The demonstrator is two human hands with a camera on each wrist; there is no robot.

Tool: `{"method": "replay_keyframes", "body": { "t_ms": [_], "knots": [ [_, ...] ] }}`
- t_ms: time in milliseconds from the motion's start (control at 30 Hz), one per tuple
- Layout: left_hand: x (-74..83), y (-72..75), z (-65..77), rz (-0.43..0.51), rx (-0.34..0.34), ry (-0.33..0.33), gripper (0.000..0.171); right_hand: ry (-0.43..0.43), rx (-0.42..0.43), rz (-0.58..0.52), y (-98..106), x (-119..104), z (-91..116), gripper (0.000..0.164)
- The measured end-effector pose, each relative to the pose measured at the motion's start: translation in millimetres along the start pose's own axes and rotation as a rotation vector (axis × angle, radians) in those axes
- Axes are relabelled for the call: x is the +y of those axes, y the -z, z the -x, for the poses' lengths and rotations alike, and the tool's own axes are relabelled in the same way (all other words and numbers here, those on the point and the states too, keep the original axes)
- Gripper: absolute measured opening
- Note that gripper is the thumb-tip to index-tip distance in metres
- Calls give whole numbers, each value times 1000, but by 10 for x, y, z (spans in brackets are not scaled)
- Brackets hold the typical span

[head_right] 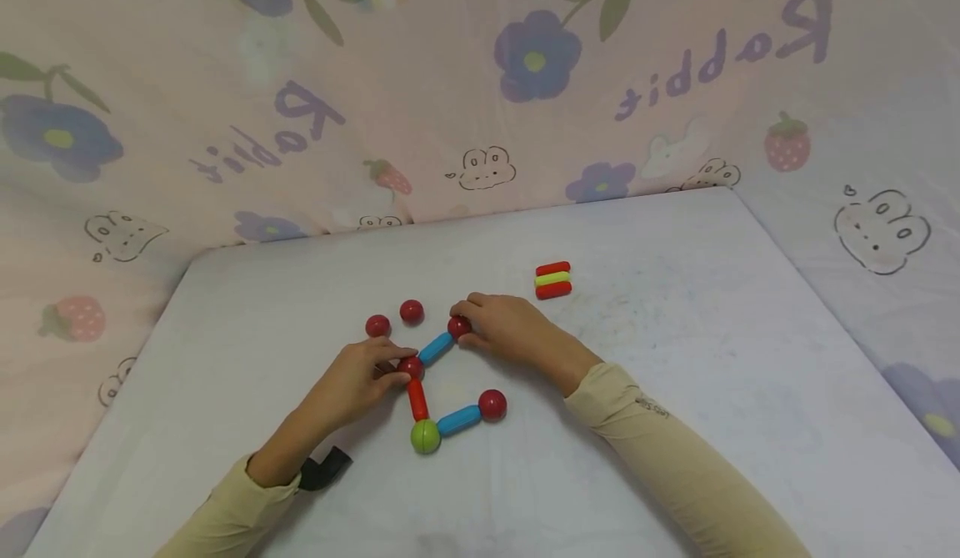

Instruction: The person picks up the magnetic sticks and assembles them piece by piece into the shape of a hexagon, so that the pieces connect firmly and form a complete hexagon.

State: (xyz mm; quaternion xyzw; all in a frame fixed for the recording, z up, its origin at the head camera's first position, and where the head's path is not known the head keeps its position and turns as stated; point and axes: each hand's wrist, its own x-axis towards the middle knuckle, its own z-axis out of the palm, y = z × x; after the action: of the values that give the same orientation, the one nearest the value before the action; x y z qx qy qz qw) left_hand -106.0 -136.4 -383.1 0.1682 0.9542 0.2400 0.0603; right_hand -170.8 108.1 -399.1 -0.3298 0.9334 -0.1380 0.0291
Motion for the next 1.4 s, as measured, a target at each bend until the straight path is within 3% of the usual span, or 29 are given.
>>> {"method": "replay_keyframes", "body": {
  "t_ms": [167,300,467,733,933,1167,1400],
  "knots": [
    [-10,-18,-8,-6,-4,-3,36,5,-5,-12,12,19,-15,47],
    [-13,-17,-13,-13,-6,-5,36,56,30,-34,29,44,-62,43],
    [-12,-2,-14,-10,-8,3,36,131,67,-24,45,58,-220,38],
    [-9,11,-19,-19,1,-3,34,169,61,-3,29,78,-523,39],
    [4,2,-8,-39,4,-3,34,195,67,-15,11,85,-631,38],
    [15,10,25,-147,87,16,32,191,39,-35,28,51,-622,39],
    [-17,23,35,-126,148,61,34,130,75,13,147,167,-369,39]
  ]
}}
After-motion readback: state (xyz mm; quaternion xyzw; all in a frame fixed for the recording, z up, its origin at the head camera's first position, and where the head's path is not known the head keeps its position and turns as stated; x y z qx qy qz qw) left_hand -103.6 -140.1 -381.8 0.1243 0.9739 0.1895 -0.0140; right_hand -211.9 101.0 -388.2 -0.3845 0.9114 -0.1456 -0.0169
